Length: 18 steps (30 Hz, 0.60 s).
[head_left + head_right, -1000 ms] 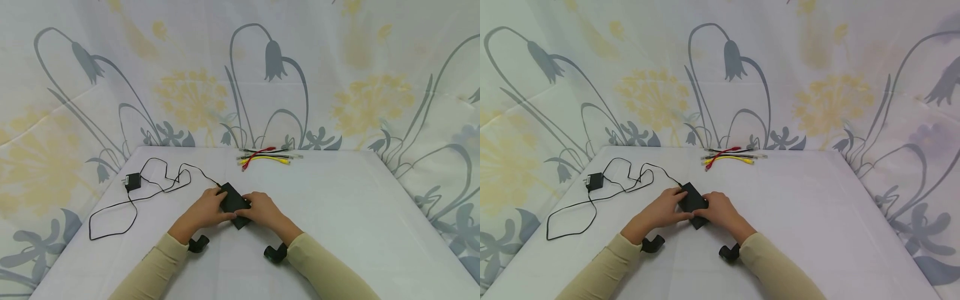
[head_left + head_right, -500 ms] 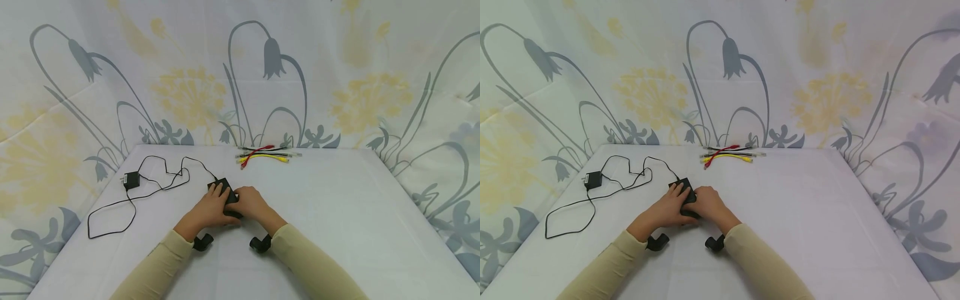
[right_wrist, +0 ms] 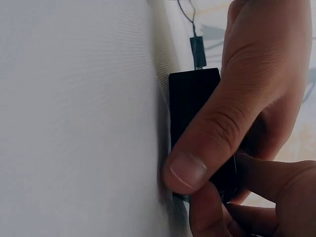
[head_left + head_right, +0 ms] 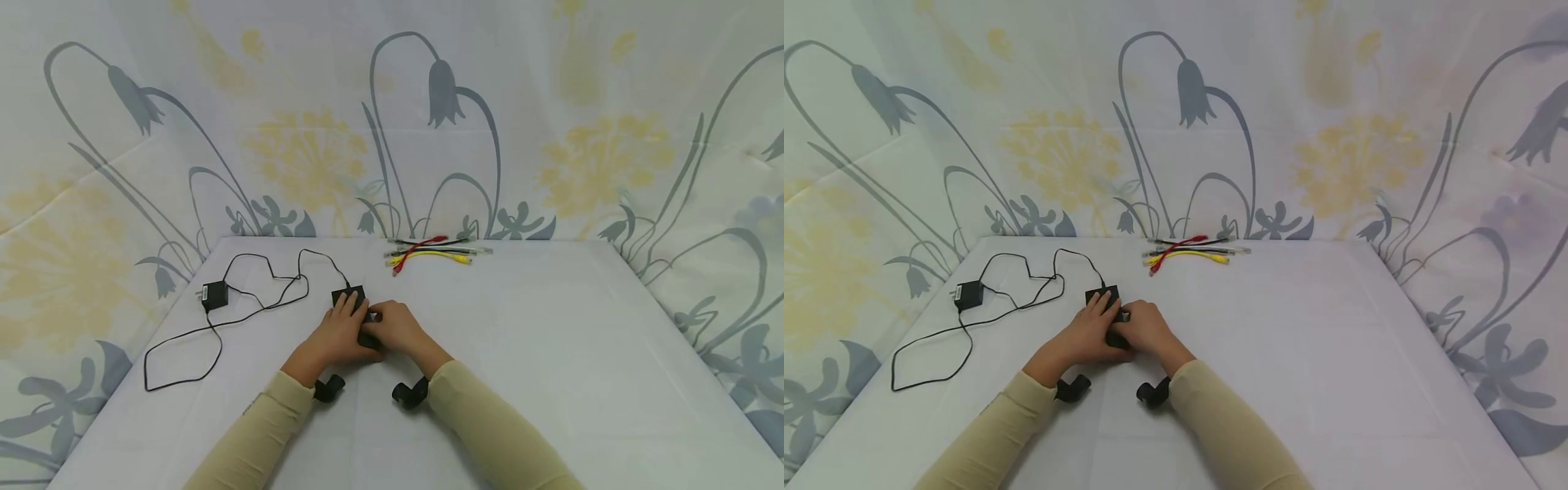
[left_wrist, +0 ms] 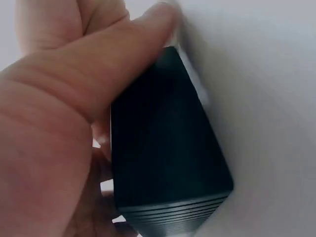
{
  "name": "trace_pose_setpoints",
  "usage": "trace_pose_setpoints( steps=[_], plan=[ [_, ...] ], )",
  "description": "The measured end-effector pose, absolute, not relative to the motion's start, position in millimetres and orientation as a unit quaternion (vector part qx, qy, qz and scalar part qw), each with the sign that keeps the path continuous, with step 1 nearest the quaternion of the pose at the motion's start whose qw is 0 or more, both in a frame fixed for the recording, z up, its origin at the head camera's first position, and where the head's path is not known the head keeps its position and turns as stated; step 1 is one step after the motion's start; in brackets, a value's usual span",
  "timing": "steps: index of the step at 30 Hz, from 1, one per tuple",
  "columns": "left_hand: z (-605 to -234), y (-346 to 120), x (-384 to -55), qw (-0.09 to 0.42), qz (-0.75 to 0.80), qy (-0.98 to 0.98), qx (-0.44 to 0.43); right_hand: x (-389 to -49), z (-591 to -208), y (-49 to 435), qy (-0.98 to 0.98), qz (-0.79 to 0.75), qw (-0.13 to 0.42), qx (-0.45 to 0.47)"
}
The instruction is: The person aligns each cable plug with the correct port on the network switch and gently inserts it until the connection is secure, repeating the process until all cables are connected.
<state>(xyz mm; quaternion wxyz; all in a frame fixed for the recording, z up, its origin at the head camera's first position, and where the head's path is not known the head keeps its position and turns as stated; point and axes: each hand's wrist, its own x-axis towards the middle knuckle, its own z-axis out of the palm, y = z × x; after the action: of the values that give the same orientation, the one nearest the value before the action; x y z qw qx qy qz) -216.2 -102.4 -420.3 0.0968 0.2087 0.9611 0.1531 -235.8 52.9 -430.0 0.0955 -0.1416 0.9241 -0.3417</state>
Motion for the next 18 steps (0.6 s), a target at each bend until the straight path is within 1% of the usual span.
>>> trace_pose_setpoints(
  steps=[9,18],
  plan=[
    [-417,-119,-225,0.137,0.17,0.949,0.227,-238,-436,43,0.9,-0.411,0.107,-0.1],
    [-413,-133,-229,0.146,0.181,0.942,0.241,-240,-439,31,0.865,-0.479,0.128,-0.078]
  ],
)
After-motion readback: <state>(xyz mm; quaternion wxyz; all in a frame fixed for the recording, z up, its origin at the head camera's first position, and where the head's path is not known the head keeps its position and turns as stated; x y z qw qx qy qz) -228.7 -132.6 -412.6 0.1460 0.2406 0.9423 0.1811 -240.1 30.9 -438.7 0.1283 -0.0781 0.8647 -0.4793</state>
